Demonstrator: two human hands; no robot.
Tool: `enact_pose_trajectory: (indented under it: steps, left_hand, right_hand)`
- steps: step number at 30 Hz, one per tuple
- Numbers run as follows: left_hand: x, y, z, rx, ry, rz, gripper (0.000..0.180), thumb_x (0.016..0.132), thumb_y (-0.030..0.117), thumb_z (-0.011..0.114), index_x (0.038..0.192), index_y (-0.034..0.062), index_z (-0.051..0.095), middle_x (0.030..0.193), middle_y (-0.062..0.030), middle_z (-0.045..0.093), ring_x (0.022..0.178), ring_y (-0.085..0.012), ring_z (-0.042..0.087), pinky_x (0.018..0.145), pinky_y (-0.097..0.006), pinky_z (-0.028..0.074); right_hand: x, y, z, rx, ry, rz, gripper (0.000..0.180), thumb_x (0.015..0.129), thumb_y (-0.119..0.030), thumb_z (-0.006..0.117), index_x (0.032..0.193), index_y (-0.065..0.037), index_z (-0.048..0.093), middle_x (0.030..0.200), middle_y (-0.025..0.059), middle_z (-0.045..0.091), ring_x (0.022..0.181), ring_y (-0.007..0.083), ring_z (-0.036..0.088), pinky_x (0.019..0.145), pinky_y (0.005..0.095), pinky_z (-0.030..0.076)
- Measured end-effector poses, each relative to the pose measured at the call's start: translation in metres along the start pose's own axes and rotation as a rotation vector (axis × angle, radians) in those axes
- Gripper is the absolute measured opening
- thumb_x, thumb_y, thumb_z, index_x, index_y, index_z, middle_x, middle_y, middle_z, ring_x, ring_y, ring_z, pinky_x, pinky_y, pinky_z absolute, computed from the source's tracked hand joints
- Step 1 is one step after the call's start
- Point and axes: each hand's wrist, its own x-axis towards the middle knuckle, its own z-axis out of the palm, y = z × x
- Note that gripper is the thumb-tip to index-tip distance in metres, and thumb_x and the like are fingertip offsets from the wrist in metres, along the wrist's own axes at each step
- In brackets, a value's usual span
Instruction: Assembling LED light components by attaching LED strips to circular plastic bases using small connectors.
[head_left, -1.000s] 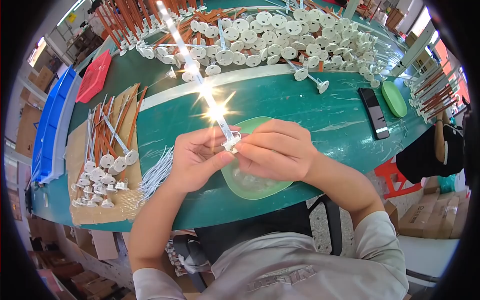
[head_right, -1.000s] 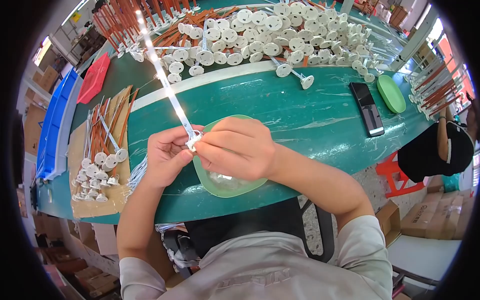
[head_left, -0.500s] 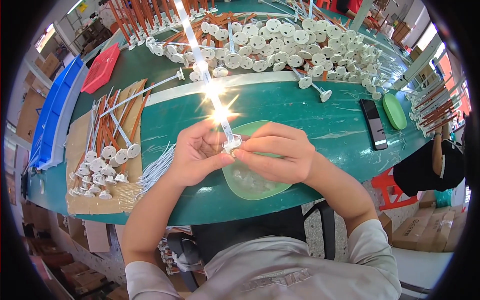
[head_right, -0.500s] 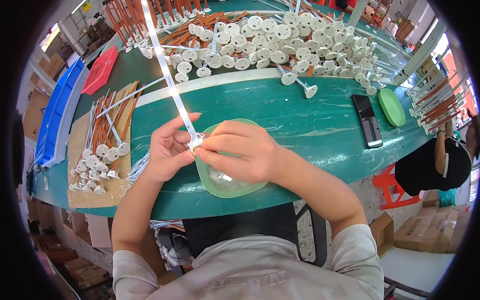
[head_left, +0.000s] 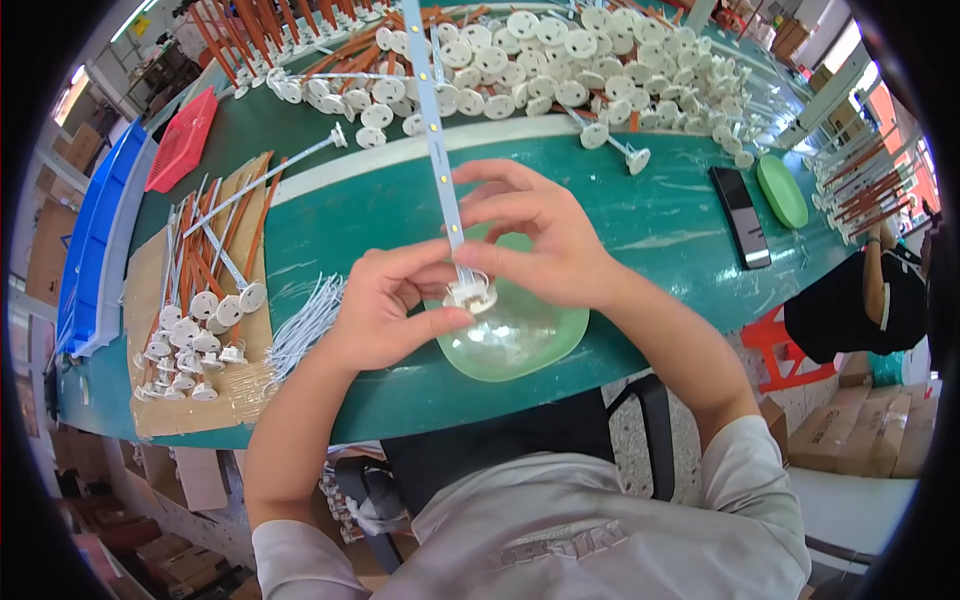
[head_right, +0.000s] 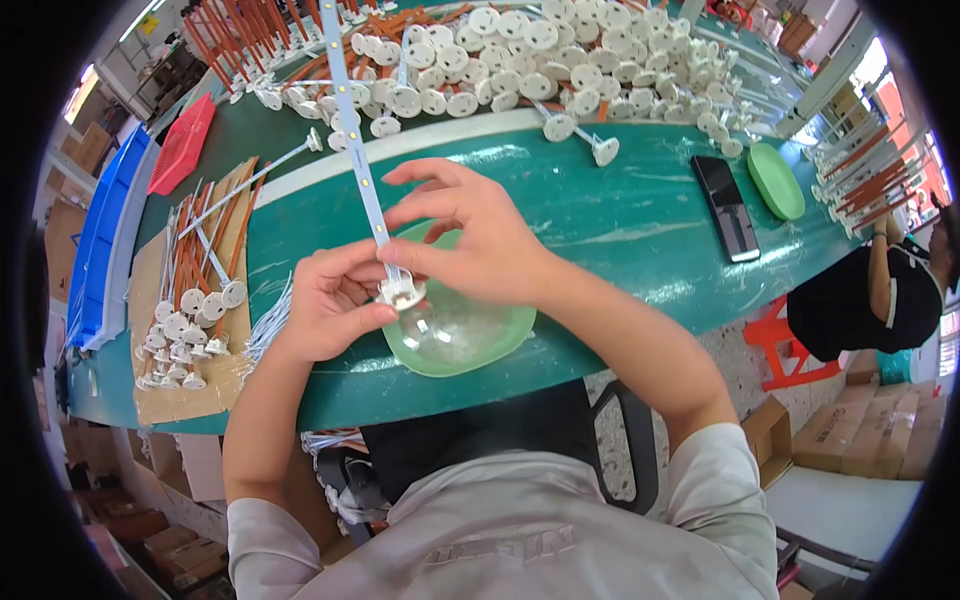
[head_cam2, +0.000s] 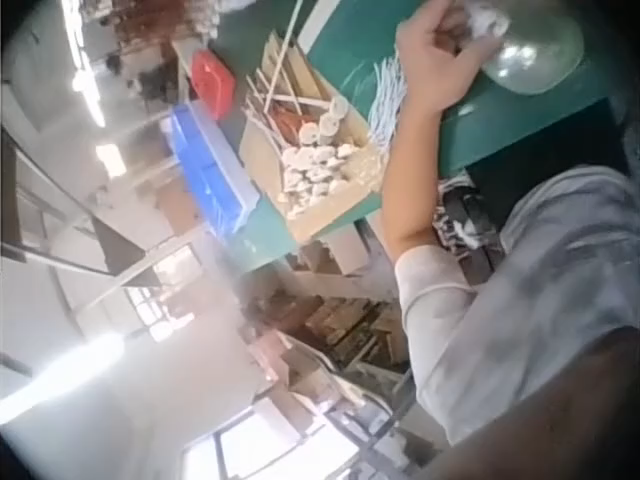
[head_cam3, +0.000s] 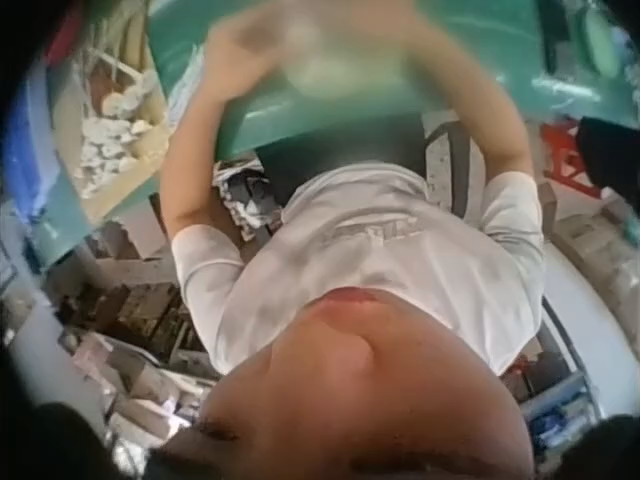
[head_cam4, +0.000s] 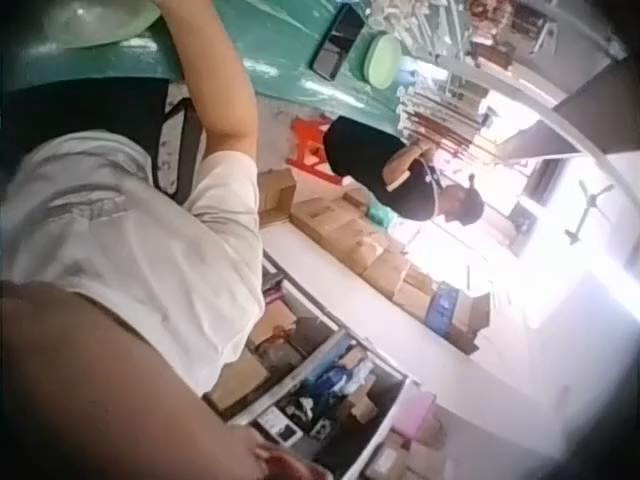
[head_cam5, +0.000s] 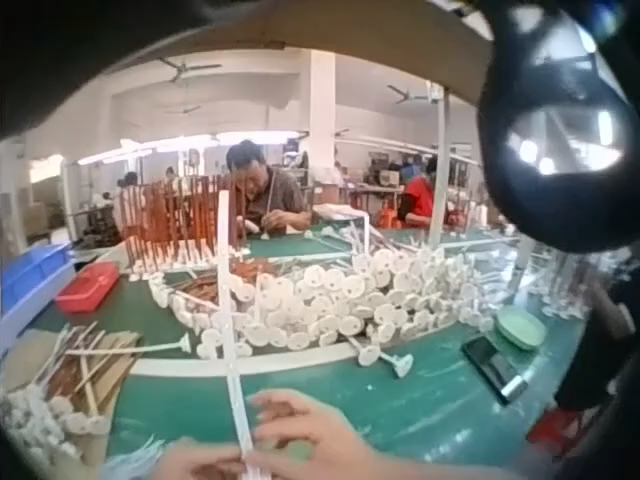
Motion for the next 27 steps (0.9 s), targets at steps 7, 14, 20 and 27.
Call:
enact_pose_trajectory:
  steps: [7, 14, 20, 27]
  left_hand:
    - [0.005, 0.006, 0.0, 0.088, 0.051, 0.0, 0.039, 0.076, -0.006, 0.075, 0.114, -0.008, 0.063, 0.106, -0.0167, 0.068, 0.098, -0.0217, 0.067, 0.089, -0.035, 0.055]
    - [0.004, 0.01, -0.004, 0.136, 0.038, 0.041, 0.036, 0.079, -0.004, 0.074, 0.113, -0.0078, 0.063, 0.105, -0.0166, 0.069, 0.096, -0.0208, 0.067, 0.088, -0.036, 0.054]
    - [0.003, 0.003, -0.006, 0.119, 0.08, 0.018, 0.039, 0.081, -0.005, 0.072, 0.117, -0.0085, 0.061, 0.108, -0.0179, 0.068, 0.098, -0.0215, 0.067, 0.089, -0.036, 0.054]
    - [0.004, 0.007, -0.006, 0.09, 0.061, 0.06, 0.037, 0.082, -0.006, 0.07, 0.117, -0.0093, 0.06, 0.109, -0.02, 0.067, 0.1, -0.0233, 0.066, 0.091, -0.037, 0.053]
  right_hand:
    - [-0.003, 0.002, 0.001, 0.207, -0.008, 0.078, 0.01, 0.079, -0.003, 0.074, 0.088, -0.002, 0.076, 0.099, 0.0115, 0.068, 0.089, 0.0161, 0.065, 0.078, 0.0279, 0.051]
    - [-0.002, 0.0, 0.0, 0.078, -0.014, 0.032, 0.008, 0.081, -0.007, 0.073, 0.086, -0.001, 0.074, 0.084, 0.0093, 0.07, 0.077, 0.0152, 0.065, 0.07, 0.0263, 0.051]
    - [-0.003, 0.005, -0.002, -0.114, 0.044, -0.135, 0.008, 0.083, -0.008, 0.073, 0.085, 0.0, 0.073, 0.086, 0.0102, 0.07, 0.075, 0.0143, 0.065, 0.067, 0.0261, 0.05]
    - [0.001, 0.007, -0.003, 0.294, 0.19, 0.018, 0.012, 0.089, -0.01, 0.067, 0.091, 0.0, 0.072, 0.089, 0.0064, 0.07, 0.079, 0.0127, 0.062, 0.072, 0.0257, 0.049]
